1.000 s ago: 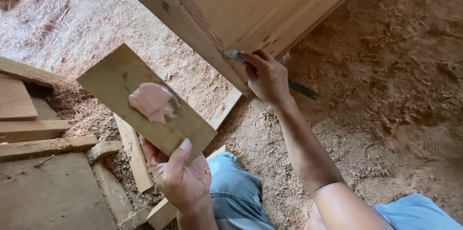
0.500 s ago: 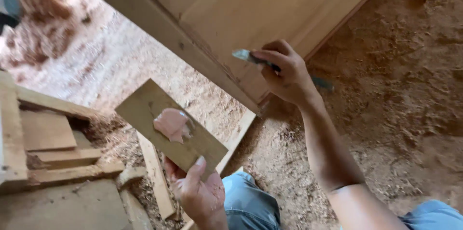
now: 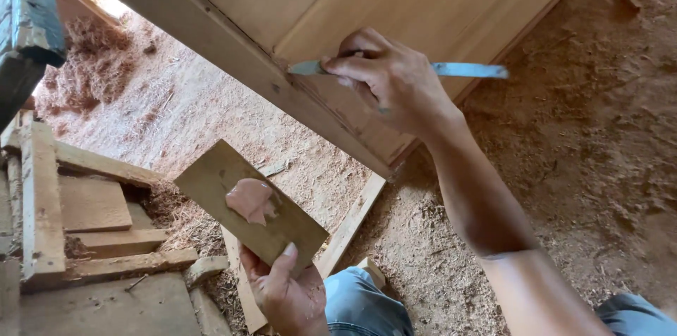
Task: Applying wood filler to the joints of a wooden cabinet using a putty knife.
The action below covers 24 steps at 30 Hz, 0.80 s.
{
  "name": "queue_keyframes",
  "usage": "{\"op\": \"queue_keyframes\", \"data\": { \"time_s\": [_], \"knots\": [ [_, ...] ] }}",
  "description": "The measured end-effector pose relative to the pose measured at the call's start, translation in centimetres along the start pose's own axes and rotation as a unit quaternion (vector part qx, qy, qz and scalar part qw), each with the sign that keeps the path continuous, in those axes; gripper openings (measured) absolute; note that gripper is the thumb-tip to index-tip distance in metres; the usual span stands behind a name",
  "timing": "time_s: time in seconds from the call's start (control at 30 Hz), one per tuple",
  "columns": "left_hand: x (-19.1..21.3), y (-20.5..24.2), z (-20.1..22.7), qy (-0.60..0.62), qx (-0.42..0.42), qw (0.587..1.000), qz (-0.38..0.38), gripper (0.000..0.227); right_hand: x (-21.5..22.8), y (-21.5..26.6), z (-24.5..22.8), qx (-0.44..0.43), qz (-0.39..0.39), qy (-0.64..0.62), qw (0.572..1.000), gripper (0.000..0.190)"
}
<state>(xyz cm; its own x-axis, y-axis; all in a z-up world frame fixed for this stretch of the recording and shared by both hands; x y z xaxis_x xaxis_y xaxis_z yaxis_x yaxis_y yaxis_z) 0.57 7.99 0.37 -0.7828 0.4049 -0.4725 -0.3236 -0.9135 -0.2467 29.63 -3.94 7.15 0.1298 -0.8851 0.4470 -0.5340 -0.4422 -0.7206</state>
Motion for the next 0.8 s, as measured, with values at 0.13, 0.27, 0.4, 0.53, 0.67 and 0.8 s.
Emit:
{"op": "queue_keyframes", "data": {
  "time_s": [0.13, 0.27, 0.4, 0.53, 0.67, 0.8],
  "knots": [
    [-1.0, 0.0, 0.1, 0.027, 0.003, 1.0, -0.002, 0.074, 1.6, 0.5, -1.0, -0.033, -0.046, 0.077, 0.995, 0.023],
    [-1.3, 0.1, -0.2, 0.014, 0.003, 1.0, -0.013, 0.073, -0.1, 2.4, 1.0, -0.06, -0.107, 0.087, 0.989, 0.031],
    [-2.0, 0.6, -0.2, 0.043, -0.011, 0.998, -0.044, 0.073, -2.1, 5.4, 3.4, -0.106, -0.138, 0.036, 0.984, 0.029],
    [-1.5, 1.0, -0.7, 0.022, 0.003, 0.999, -0.038, 0.073, -4.4, 8.1, 5.6, -0.134, -0.16, 0.039, 0.977, 0.03],
    [-1.4, 1.4, -0.4, -0.107, -0.013, 0.993, -0.042, 0.068, -6.8, 10.7, 8.1, -0.183, -0.168, -0.004, 0.969, 0.032],
    [-2.8, 1.7, -0.1, -0.014, 0.021, 1.0, -0.013, 0.074, -8.2, 12.5, 9.6, -0.211, -0.178, -0.003, 0.961, 0.034]
  ]
}}
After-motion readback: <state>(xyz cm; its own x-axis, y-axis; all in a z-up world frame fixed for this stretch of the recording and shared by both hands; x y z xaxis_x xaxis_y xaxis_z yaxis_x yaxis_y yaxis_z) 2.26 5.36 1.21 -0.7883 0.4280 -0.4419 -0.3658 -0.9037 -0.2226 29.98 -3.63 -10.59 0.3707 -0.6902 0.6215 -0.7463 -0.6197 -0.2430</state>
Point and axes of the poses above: each hand's wrist, its own y-axis away from the middle knuckle, its own x-axis out of the back of the hand, z = x × y, the point moved 6 cm from there along -y, towards the middle knuckle, and after that the axes turned 9 degrees about -x, right-handed, at the moved point
